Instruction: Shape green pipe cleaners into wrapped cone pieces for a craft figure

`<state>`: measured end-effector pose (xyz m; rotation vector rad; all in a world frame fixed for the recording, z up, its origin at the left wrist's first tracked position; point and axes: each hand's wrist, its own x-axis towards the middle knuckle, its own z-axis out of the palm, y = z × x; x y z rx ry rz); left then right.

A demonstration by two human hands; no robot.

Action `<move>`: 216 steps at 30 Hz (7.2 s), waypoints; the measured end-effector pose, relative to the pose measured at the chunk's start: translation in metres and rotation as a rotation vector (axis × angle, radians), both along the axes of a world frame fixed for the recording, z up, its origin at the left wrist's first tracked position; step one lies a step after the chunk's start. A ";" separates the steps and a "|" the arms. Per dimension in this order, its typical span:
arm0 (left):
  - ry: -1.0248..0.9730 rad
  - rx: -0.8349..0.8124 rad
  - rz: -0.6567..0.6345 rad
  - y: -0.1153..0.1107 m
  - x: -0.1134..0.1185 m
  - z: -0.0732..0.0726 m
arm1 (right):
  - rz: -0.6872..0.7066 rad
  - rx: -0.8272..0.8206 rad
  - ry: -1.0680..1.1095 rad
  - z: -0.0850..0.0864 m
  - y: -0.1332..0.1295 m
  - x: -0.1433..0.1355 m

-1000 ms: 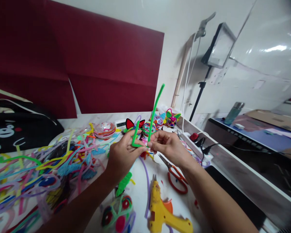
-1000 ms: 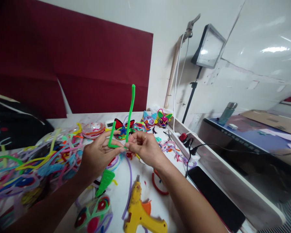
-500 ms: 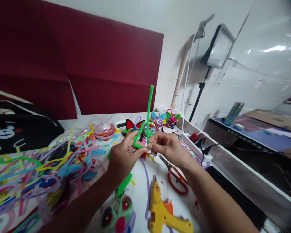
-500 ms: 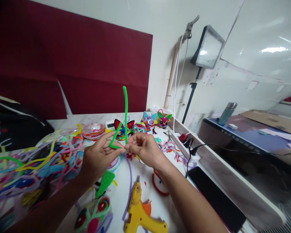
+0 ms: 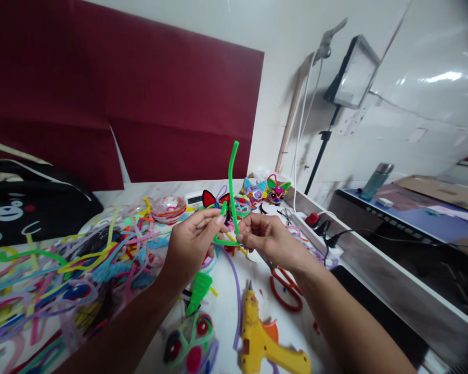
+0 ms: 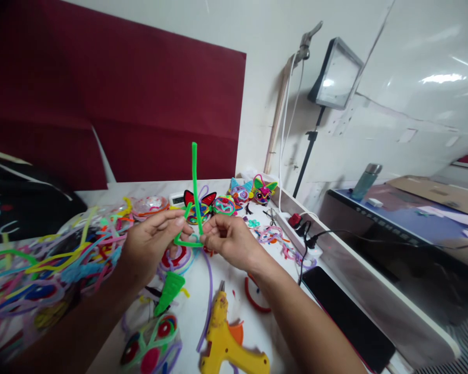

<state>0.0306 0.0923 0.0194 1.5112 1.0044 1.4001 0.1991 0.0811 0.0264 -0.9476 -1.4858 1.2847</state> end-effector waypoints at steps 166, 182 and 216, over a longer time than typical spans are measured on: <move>-0.092 -0.158 -0.178 0.000 0.004 -0.003 | -0.058 -0.093 0.214 -0.012 0.008 -0.006; 0.036 -0.193 -0.154 -0.005 0.007 0.002 | -0.094 -0.072 0.228 -0.012 0.009 -0.007; -0.304 -0.584 -0.445 0.001 0.000 -0.002 | 0.038 0.162 0.063 -0.006 -0.003 -0.009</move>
